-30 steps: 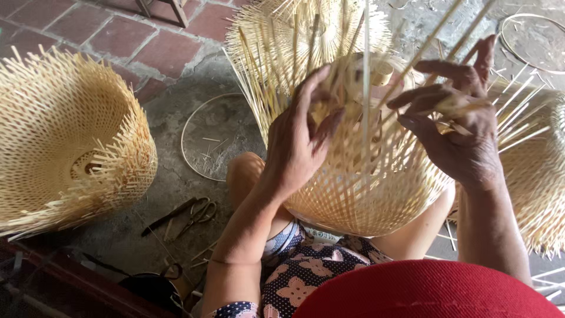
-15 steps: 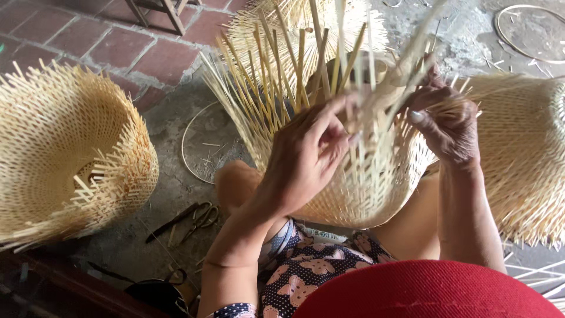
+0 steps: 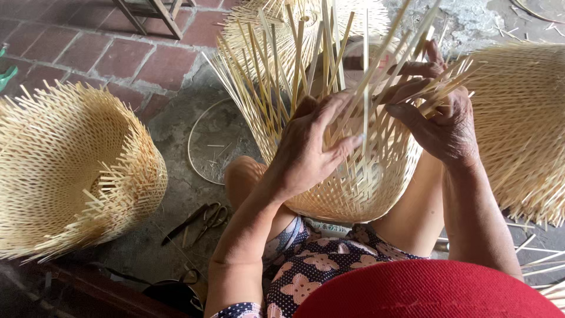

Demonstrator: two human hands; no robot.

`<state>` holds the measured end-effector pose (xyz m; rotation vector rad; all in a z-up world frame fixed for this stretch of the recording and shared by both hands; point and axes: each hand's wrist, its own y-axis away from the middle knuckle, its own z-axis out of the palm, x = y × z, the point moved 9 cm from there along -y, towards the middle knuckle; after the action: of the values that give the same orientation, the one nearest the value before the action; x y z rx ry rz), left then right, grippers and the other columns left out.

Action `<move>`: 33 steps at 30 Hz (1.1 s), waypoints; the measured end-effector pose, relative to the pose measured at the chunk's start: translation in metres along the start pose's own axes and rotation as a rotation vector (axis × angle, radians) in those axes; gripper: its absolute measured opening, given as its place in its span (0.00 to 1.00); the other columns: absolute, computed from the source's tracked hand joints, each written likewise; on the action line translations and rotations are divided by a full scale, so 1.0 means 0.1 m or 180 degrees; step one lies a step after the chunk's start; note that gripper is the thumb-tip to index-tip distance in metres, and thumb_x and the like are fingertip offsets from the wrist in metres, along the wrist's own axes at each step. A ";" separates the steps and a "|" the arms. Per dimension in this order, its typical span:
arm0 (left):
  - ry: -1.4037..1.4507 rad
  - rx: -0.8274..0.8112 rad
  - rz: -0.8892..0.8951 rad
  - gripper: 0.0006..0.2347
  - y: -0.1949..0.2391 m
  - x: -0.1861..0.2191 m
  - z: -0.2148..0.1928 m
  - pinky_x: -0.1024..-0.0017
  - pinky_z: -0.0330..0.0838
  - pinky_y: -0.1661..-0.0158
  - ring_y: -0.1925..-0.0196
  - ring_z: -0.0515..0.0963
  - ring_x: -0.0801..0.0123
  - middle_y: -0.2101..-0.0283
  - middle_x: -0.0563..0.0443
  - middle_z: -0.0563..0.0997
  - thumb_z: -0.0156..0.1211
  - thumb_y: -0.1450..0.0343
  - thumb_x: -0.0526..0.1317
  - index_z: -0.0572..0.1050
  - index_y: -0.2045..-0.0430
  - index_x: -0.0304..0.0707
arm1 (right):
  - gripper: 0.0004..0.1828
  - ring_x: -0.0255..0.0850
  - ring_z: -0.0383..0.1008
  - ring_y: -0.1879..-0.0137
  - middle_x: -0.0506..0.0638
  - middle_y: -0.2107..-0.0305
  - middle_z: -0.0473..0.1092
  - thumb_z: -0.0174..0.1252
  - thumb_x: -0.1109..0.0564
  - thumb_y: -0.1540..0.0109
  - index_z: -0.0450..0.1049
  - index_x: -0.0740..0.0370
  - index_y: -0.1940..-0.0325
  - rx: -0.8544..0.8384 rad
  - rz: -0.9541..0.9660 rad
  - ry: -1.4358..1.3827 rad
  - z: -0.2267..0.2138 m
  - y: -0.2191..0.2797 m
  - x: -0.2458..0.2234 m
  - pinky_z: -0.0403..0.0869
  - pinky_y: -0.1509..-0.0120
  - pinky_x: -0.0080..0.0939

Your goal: The person weaves a basket using thin strips of dried plant material. They interlace the strips by hand, working on the rim of a partially completed basket while sitting on the floor.

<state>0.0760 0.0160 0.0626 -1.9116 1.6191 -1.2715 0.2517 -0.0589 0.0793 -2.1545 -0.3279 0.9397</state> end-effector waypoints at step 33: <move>-0.0726 0.0220 0.1071 0.09 0.17 0.18 0.18 0.69 0.58 0.51 0.57 0.66 0.71 0.54 0.68 0.79 0.64 0.23 0.39 0.70 0.54 0.57 | 0.10 0.46 0.72 0.28 0.47 0.49 0.76 0.60 0.48 0.32 0.76 0.52 0.49 -0.0661 -0.0061 0.1347 0.00 -0.15 -0.27 0.25 0.14 0.68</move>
<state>0.0785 -0.0105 0.0475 -1.5920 1.6643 -0.9256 0.2333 -0.0620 0.1039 -2.4654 -0.2426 0.4329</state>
